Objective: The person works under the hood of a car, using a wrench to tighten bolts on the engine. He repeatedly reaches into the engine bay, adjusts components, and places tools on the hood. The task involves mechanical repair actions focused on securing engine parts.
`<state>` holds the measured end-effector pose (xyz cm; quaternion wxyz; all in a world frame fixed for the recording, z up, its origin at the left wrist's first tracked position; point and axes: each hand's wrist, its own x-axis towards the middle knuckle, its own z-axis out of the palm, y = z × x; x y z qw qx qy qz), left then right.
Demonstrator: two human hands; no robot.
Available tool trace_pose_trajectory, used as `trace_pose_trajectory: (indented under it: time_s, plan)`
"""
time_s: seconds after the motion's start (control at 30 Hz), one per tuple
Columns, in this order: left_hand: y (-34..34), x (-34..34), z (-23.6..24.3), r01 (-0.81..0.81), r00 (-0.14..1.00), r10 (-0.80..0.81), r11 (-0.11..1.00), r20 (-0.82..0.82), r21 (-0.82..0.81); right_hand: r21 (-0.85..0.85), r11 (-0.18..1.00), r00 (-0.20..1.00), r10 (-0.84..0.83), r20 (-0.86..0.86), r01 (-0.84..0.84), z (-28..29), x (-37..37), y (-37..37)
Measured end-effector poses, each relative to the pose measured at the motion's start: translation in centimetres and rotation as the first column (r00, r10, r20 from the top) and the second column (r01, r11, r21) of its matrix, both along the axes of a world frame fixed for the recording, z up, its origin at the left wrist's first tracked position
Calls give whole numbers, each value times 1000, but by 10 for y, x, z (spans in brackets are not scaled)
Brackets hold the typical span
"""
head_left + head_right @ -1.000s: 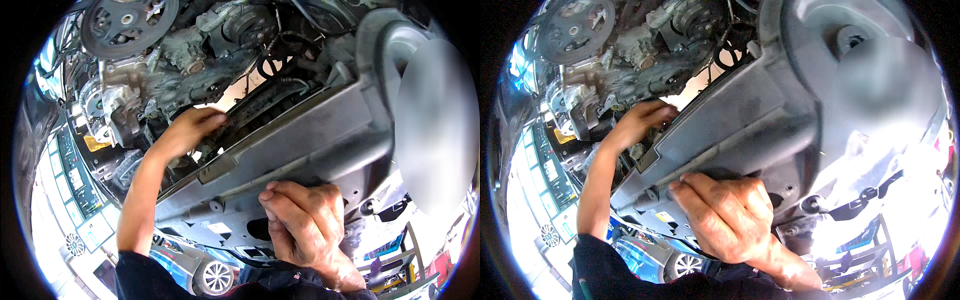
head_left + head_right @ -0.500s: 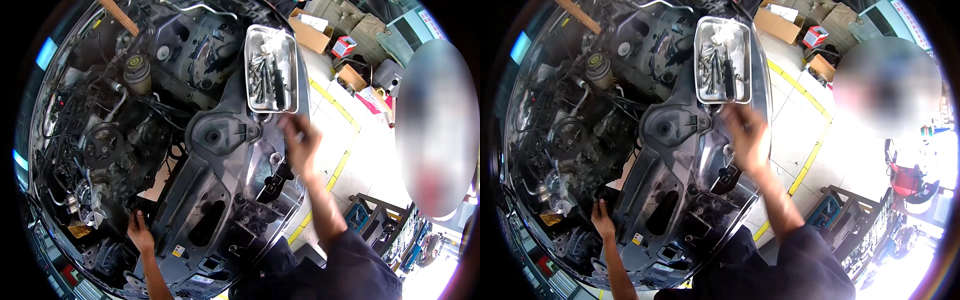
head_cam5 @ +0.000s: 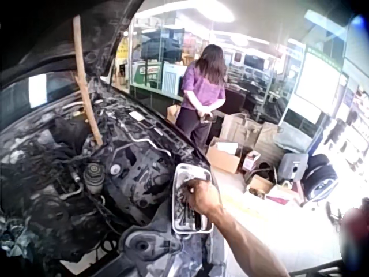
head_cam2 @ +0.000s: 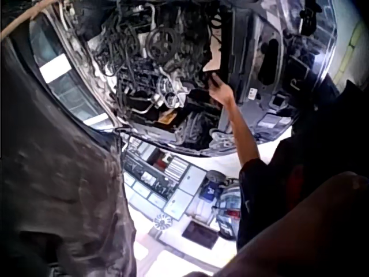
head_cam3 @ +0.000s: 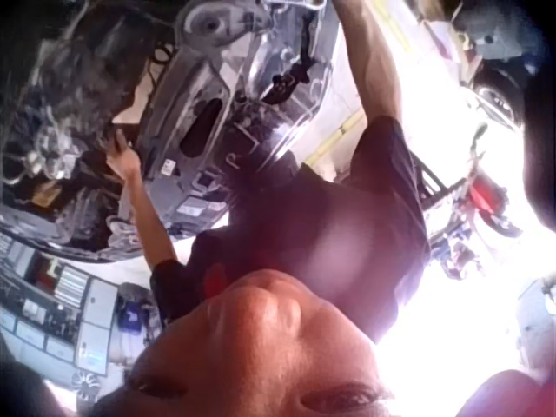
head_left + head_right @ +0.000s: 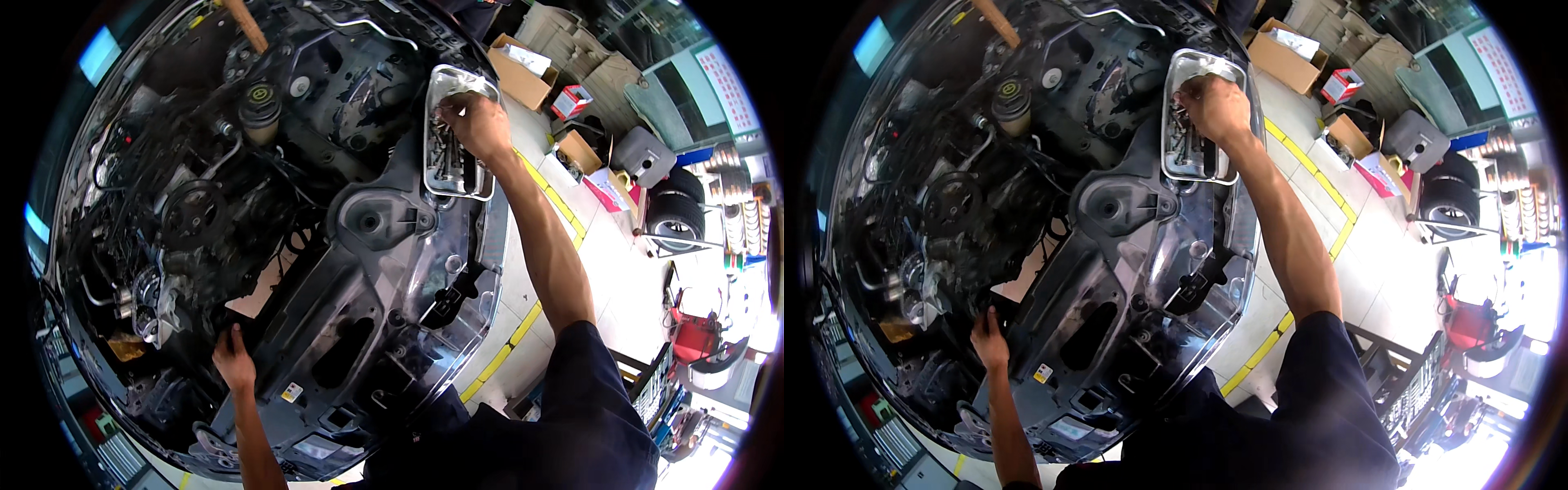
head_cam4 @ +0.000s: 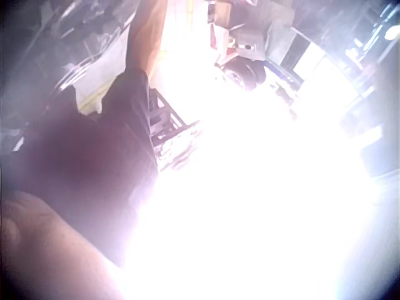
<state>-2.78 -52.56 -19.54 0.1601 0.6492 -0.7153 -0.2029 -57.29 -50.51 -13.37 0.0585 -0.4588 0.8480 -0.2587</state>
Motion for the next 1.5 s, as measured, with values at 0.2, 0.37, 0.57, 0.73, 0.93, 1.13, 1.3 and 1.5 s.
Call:
trace_pose_trajectory:
  time_s: [0.2,0.37,0.57,0.73,0.93,1.13,1.3,1.5]
  plan:
    - [1,4,-2,-28,1000,28,997,-6,-67,-86,996,994,-6,107,16,-8,-2,-12]
    - [2,3,-1,-28,999,23,994,-43,-106,-205,969,784,22,620,135,-13,-22,-5]
    - [12,-36,39,-111,937,74,990,-340,-92,-323,942,697,172,696,89,46,32,33]
    - [70,-138,73,476,715,-360,878,-599,42,-152,953,539,274,796,-260,56,175,94]
    - [79,-156,76,386,787,-321,922,-527,14,-204,965,468,259,845,-167,31,233,89]
    - [59,-97,74,241,902,-163,958,-399,153,-251,921,553,381,741,-298,7,275,65]
    - [-16,32,8,-83,945,221,875,-242,476,-380,843,862,471,186,-379,-34,285,34]
    - [-92,148,-117,75,993,-111,846,37,528,-383,740,833,481,-274,-553,-65,289,27]
